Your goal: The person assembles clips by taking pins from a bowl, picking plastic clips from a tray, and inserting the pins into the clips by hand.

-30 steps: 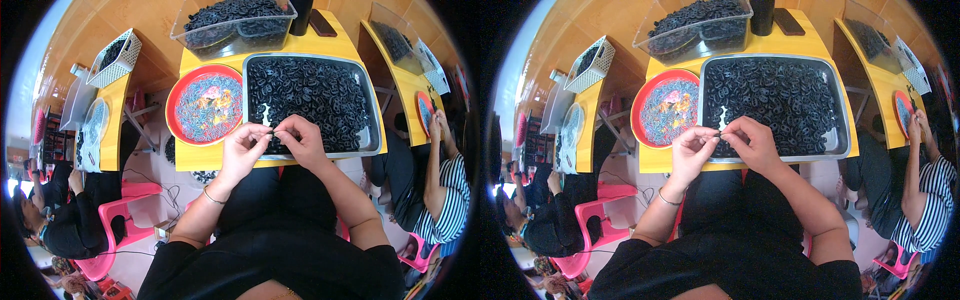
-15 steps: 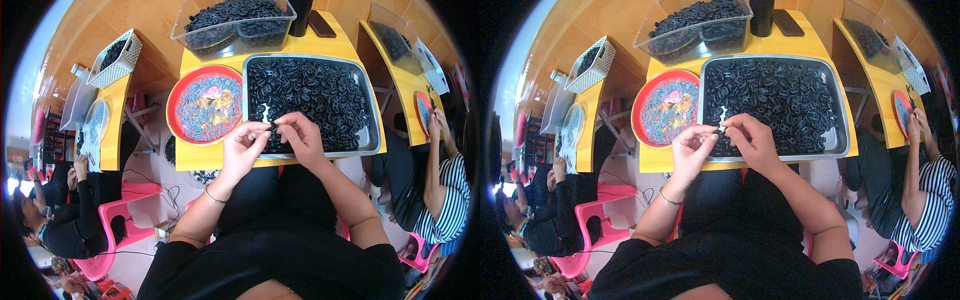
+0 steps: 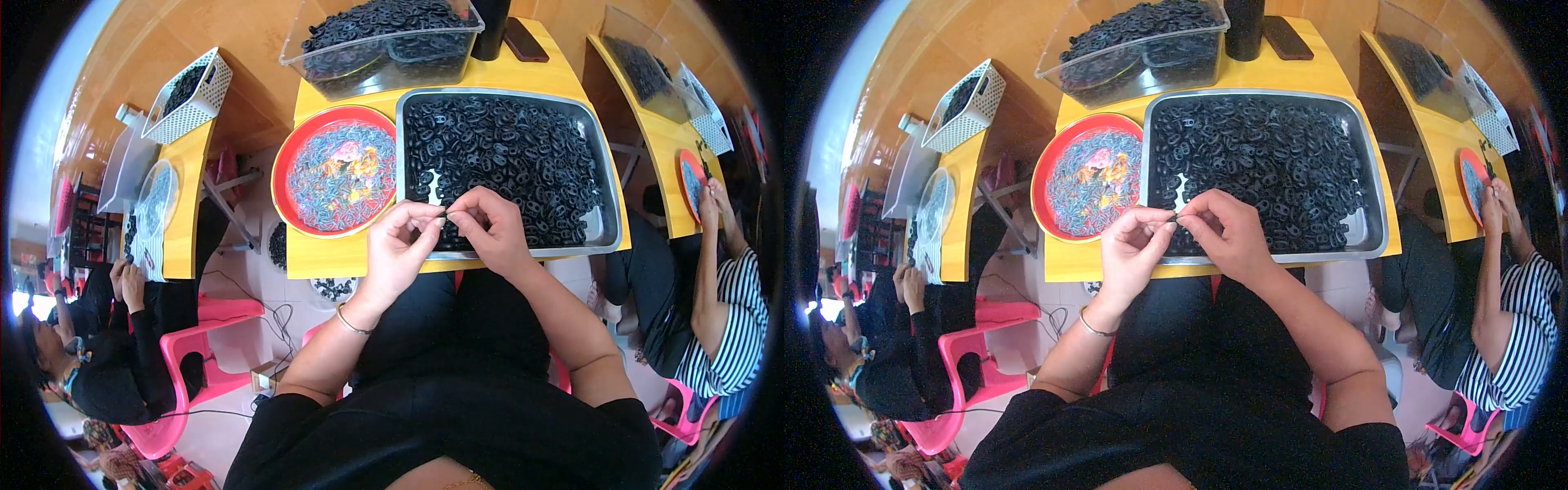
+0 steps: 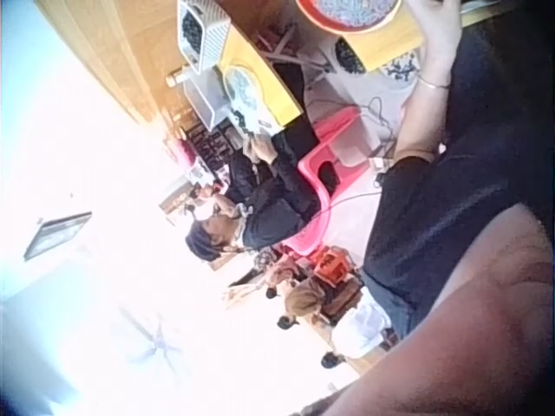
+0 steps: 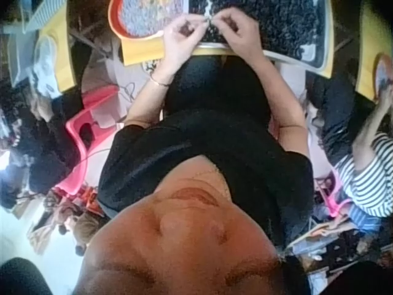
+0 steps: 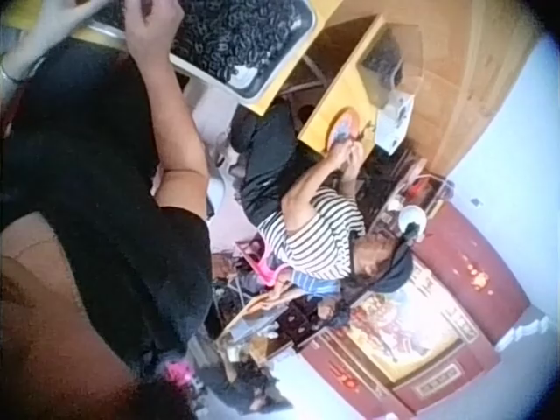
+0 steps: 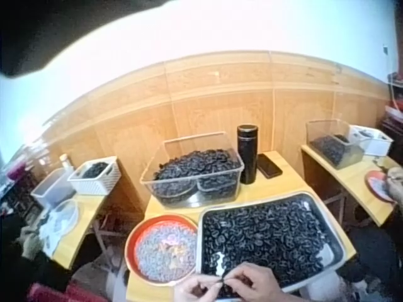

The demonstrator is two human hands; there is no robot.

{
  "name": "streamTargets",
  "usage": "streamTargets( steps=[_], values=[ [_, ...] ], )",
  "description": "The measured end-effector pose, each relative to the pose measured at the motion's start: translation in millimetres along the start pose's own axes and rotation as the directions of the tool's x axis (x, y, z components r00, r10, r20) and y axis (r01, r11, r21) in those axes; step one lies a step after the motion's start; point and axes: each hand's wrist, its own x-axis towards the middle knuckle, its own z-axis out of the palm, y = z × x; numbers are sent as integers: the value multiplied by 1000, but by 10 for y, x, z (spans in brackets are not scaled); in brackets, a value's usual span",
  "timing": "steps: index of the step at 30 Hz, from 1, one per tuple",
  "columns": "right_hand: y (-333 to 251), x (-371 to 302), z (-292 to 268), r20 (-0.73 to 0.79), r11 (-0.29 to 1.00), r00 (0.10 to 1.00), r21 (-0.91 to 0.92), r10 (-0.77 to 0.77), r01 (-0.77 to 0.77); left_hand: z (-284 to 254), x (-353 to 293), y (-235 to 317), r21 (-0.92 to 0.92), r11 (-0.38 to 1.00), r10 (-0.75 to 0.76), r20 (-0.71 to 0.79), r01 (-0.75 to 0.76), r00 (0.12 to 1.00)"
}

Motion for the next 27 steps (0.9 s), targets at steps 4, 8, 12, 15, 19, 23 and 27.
streamTargets(
  steps=[4, 8, 12, 15, 19, 23, 27],
  values=[
    [-12, 4, 11, 0, 1000, 1000, -17, -20, 20, 10, -8, 16, 343, 913, 235, 7, -223, 972],
    [-50, -10, -8, -19, 999, 999, -6, -36, 36, 33, -16, 1, 347, 898, 292, -8, -271, 956],
    [-97, -12, -23, -33, 990, 990, -54, -134, 132, 41, -3, 27, 221, 955, 210, -30, -199, 977],
    [-35, -12, -27, -82, 985, 983, -64, -164, 159, -49, 95, 35, 343, 917, 207, 27, -204, 978],
    [72, 4, -11, -227, 957, 974, 286, 10, 57, -132, 360, 164, 775, 459, 334, 304, -435, 892],
    [75, 10, -22, -253, 958, 965, 288, 76, 0, -85, 477, 124, 853, 126, 266, 463, -507, 845],
    [97, 9, -3, -259, 951, 963, 308, 67, 17, -11, 604, -1, 883, -57, 112, 469, -465, 876]
  ],
)
